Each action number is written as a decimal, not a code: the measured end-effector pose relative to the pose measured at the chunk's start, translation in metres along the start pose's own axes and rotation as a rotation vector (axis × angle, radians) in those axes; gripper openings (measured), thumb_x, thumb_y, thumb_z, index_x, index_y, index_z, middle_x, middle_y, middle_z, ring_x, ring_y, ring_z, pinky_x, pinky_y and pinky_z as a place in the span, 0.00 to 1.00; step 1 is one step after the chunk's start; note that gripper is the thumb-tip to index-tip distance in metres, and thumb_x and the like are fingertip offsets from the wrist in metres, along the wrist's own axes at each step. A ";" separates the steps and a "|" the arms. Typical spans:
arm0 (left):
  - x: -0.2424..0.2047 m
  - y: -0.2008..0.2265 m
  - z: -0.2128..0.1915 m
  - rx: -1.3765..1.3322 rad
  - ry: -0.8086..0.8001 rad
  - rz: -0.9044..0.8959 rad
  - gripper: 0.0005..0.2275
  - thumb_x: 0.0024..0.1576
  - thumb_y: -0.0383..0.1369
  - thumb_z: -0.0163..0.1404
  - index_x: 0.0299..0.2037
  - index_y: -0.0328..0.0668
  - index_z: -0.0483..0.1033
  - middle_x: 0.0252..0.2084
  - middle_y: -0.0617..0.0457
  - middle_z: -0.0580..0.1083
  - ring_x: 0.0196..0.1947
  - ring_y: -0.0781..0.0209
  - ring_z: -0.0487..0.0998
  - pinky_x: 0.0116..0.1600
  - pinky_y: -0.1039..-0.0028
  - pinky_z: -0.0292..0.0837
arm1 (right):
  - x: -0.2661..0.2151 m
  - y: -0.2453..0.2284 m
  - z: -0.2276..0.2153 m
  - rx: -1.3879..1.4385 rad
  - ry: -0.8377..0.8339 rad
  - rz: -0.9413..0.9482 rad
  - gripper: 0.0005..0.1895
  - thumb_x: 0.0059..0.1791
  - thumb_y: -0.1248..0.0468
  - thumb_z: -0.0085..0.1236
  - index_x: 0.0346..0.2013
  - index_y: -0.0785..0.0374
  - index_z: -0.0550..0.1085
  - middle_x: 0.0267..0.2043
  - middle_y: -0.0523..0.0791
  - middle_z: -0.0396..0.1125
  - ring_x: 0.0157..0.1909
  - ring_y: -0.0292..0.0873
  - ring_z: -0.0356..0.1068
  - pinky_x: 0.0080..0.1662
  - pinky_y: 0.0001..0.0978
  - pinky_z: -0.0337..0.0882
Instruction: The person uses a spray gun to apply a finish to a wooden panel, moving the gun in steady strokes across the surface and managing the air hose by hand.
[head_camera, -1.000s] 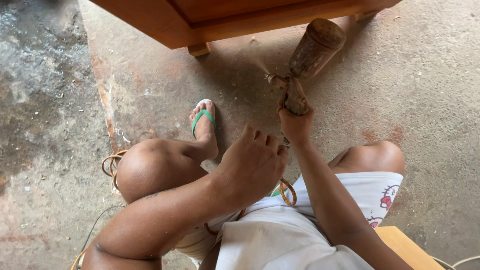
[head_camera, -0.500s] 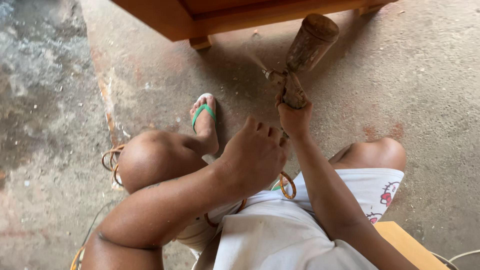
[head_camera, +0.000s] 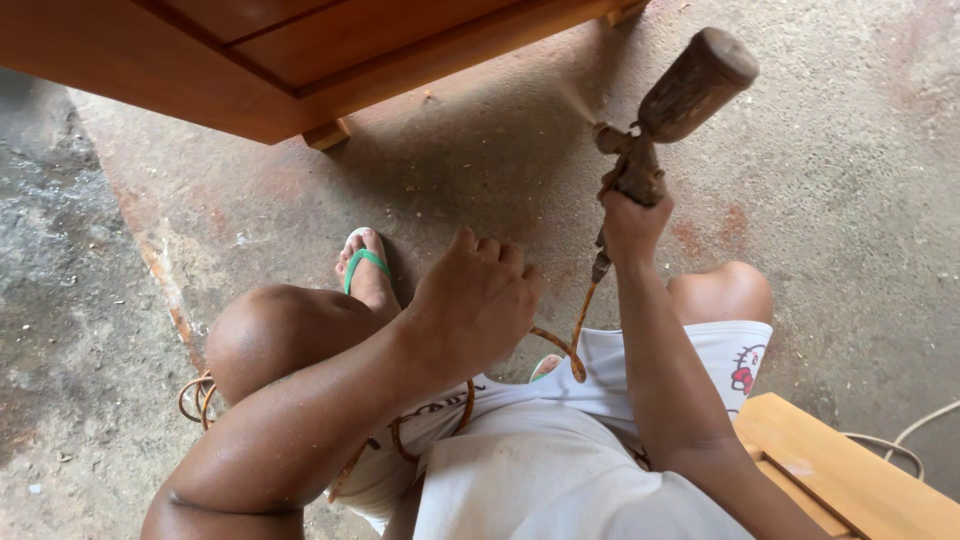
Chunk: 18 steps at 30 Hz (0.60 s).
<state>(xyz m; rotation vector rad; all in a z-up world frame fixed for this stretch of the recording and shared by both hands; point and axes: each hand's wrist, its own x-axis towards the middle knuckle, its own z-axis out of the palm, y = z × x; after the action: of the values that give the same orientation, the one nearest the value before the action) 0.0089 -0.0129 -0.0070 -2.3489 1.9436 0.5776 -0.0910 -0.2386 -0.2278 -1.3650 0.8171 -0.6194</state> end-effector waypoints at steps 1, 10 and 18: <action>0.002 0.000 0.001 -0.013 -0.012 0.003 0.09 0.55 0.36 0.48 0.39 0.41 0.78 0.38 0.45 0.77 0.41 0.50 0.79 0.47 0.57 0.69 | 0.006 0.002 -0.007 -0.012 0.018 -0.025 0.16 0.42 0.80 0.51 0.43 0.69 0.73 0.36 0.45 0.72 0.36 0.36 0.71 0.38 0.27 0.73; 0.012 -0.003 0.004 -0.032 -0.121 -0.018 0.10 0.57 0.35 0.46 0.43 0.42 0.77 0.40 0.44 0.77 0.42 0.50 0.79 0.47 0.55 0.68 | 0.043 0.002 -0.055 -0.030 0.059 -0.134 0.27 0.43 0.81 0.47 0.58 0.76 0.67 0.40 0.49 0.68 0.39 0.38 0.71 0.39 0.29 0.75; 0.002 -0.002 -0.003 -0.062 -0.191 -0.044 0.11 0.58 0.34 0.46 0.45 0.40 0.76 0.42 0.44 0.77 0.44 0.50 0.79 0.50 0.56 0.67 | 0.043 0.012 -0.045 0.053 0.023 -0.123 0.18 0.44 0.81 0.49 0.49 0.77 0.68 0.39 0.50 0.70 0.37 0.40 0.73 0.40 0.31 0.77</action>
<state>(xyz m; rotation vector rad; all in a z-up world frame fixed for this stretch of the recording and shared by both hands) 0.0123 -0.0155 -0.0050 -2.2696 1.8124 0.8364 -0.1028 -0.2978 -0.2466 -1.3692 0.7337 -0.7488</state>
